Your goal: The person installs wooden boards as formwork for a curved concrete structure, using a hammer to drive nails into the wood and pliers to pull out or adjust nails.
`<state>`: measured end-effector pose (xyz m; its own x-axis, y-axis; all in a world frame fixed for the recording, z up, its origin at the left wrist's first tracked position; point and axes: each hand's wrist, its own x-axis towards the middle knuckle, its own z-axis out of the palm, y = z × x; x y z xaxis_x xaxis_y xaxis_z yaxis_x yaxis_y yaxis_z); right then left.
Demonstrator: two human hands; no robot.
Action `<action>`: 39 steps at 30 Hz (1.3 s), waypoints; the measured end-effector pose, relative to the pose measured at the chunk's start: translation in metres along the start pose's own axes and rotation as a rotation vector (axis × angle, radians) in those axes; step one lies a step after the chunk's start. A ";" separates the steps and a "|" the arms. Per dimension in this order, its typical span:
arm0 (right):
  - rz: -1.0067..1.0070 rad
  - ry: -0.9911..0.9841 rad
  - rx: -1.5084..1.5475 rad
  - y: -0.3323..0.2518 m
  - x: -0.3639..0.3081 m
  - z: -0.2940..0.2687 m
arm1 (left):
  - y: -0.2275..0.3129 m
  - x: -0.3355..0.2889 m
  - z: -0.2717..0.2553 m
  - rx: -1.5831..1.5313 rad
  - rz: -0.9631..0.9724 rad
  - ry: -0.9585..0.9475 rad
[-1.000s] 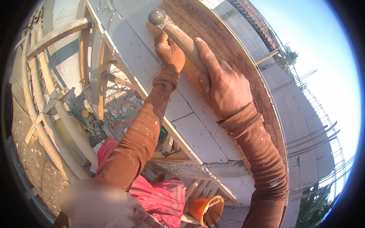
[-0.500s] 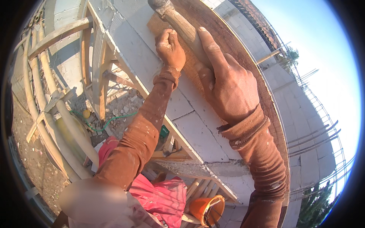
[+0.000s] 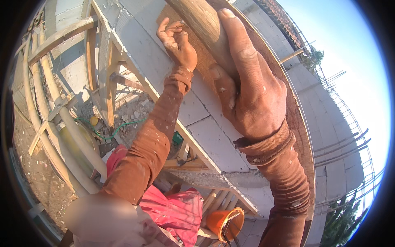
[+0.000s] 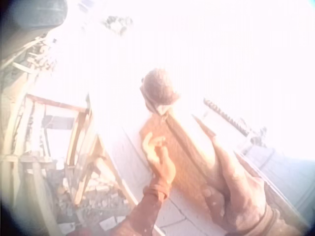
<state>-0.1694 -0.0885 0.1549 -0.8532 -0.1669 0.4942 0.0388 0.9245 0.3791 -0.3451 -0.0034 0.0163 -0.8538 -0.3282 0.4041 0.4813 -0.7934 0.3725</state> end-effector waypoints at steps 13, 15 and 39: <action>0.056 -0.059 -0.051 0.003 -0.006 0.009 | -0.001 -0.001 0.002 -0.121 -0.073 0.156; 0.240 -0.298 -0.170 0.013 -0.010 0.018 | -0.004 -0.010 0.007 -0.137 -0.092 0.154; 0.471 -0.611 -0.219 -0.004 0.002 0.011 | 0.002 -0.020 0.008 -0.049 -0.158 0.173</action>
<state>-0.1771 -0.0887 0.1459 -0.8531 0.5001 0.1488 0.5131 0.7522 0.4135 -0.3258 0.0056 0.0160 -0.9409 -0.2781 0.1934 0.3330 -0.8641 0.3774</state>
